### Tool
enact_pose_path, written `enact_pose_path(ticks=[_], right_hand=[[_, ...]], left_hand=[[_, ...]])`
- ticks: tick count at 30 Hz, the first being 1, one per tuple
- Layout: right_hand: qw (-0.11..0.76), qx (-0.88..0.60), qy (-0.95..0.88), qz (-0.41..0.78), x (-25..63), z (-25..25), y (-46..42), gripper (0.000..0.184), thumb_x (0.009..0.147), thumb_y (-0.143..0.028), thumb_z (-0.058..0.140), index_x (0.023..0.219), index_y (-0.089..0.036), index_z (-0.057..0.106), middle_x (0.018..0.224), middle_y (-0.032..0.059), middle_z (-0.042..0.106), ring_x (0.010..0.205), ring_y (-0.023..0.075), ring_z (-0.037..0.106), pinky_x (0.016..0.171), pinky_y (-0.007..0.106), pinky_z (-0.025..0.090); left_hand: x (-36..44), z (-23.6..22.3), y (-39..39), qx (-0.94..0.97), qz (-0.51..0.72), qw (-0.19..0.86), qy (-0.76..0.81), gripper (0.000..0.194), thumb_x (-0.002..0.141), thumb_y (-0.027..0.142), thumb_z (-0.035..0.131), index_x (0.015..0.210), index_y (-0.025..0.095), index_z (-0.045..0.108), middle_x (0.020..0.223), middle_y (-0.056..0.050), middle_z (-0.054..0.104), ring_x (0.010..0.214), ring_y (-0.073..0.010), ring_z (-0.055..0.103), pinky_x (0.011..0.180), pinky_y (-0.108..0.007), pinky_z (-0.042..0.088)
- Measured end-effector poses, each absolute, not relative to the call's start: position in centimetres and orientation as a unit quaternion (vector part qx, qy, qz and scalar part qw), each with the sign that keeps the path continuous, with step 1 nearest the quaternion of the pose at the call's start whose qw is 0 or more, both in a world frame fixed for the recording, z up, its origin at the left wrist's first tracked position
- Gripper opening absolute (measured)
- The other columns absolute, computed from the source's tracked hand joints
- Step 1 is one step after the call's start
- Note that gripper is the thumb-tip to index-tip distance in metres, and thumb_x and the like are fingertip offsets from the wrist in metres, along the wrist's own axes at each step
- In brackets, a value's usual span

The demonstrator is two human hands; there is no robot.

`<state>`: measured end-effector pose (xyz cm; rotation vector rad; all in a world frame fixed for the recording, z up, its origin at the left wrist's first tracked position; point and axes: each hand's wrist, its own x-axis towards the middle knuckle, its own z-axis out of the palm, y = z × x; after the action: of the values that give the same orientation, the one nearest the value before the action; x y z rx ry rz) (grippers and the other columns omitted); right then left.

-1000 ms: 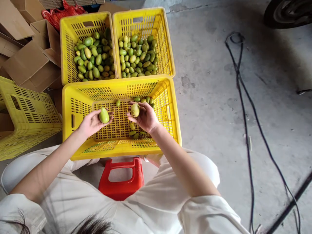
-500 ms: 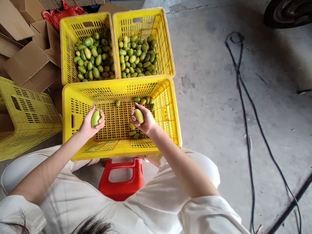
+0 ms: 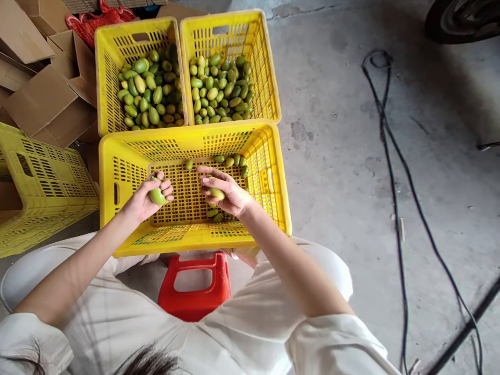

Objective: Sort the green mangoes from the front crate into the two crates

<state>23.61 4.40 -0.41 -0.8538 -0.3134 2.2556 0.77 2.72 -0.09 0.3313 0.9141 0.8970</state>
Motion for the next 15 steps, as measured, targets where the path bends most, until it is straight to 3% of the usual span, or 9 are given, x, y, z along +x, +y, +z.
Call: enact_pose_path(ticks=[3, 7, 11, 15], right_hand=[[0.315, -0.346, -0.105, 0.878, 23.8, -1.2, 4.5, 0.02, 0.072, -0.019, 0.075, 0.085, -0.017, 0.06, 0.066, -0.0054, 0.052, 0.044, 0.0026, 0.042, 0.03, 0.009, 0.023], [0.263, -0.364, -0.082, 0.89, 23.8, -2.0, 4.6, 0.02, 0.085, -0.031, 0.065, 0.077, -0.015, 0.057, 0.06, -0.005, 0.049, 0.038, 0.0026, 0.036, 0.026, 0.01, 0.019], [0.296, -0.365, -0.061, 0.881, 23.6, -2.1, 4.8, 0.022, 0.092, -0.032, 0.052, 0.08, -0.015, 0.058, 0.058, -0.0022, 0.053, 0.038, 0.0052, 0.04, 0.025, 0.012, 0.023], [0.342, -0.392, -0.03, 0.853, 23.5, -1.8, 5.2, 0.022, 0.089, -0.02, 0.042, 0.098, -0.013, 0.06, 0.074, 0.0069, 0.067, 0.058, 0.0126, 0.061, 0.041, 0.017, 0.049]], left_hand=[[0.9, -0.3, 2.5, 0.166, 0.375, 0.802, 0.435, 0.018, 0.073, 0.024, 0.07, 0.076, 0.019, 0.053, 0.059, 0.005, 0.048, 0.049, -0.0074, 0.048, 0.045, -0.018, 0.038], [1.2, -0.5, 2.4, 0.16, 0.326, 0.797, 0.482, 0.029, 0.084, 0.037, 0.061, 0.065, 0.016, 0.054, 0.05, 0.004, 0.044, 0.039, -0.0072, 0.042, 0.037, -0.019, 0.03], [1.4, -0.5, 2.5, 0.125, 0.326, 0.783, 0.515, 0.036, 0.091, 0.039, 0.051, 0.063, 0.016, 0.054, 0.047, 0.002, 0.045, 0.037, -0.0083, 0.042, 0.037, -0.02, 0.032], [1.3, -0.5, 3.0, 0.066, 0.38, 0.768, 0.512, 0.021, 0.088, 0.031, 0.051, 0.076, 0.016, 0.058, 0.066, -0.004, 0.061, 0.057, -0.0147, 0.06, 0.054, -0.027, 0.049]])
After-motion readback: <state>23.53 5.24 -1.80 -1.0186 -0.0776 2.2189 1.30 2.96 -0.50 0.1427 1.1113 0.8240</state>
